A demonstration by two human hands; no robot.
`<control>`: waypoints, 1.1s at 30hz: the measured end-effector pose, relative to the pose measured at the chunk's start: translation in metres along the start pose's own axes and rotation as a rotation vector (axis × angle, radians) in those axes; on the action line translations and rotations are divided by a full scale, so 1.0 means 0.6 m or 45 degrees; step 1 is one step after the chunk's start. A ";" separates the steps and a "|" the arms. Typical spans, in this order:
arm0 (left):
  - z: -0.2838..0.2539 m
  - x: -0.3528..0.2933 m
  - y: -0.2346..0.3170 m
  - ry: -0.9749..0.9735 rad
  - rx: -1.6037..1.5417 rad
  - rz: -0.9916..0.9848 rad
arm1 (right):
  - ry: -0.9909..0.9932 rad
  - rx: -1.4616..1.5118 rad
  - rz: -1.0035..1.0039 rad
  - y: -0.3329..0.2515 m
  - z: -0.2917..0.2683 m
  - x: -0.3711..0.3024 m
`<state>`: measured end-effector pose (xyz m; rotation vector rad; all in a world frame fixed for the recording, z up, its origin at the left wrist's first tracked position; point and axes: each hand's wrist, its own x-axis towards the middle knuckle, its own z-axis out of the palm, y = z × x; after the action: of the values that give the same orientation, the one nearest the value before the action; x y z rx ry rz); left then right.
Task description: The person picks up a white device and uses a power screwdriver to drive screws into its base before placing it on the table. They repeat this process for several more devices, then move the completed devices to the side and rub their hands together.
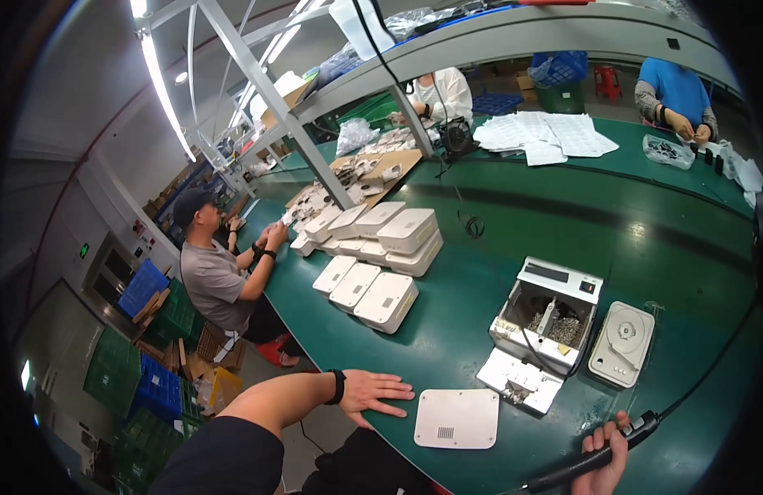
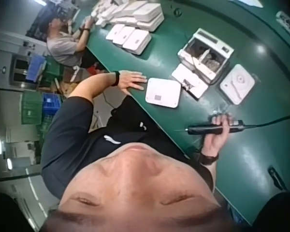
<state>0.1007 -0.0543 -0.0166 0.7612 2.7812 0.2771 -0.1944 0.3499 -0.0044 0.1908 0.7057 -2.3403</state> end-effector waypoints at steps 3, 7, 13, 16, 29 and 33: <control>0.005 0.001 0.008 0.010 -0.015 0.004 | 0.064 -0.103 -0.088 0.006 0.014 -0.007; 0.004 0.000 0.008 -0.010 0.006 -0.017 | 0.064 -0.088 -0.045 0.007 0.002 -0.008; 0.000 0.001 0.003 -0.048 0.002 -0.026 | 0.017 0.030 -0.030 0.001 0.003 -0.005; -0.001 0.001 0.004 -0.041 0.002 -0.027 | -0.183 0.124 0.021 -0.004 0.004 -0.005; -0.003 0.000 0.002 0.022 0.021 0.000 | 0.009 -0.225 0.016 0.017 0.004 -0.007; 0.006 0.004 0.008 0.035 0.029 0.004 | 0.002 -0.167 0.044 0.016 -0.003 -0.010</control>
<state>0.1019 -0.0483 -0.0192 0.7726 2.8136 0.2582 -0.1836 0.3485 -0.0085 0.1458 0.8469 -2.2524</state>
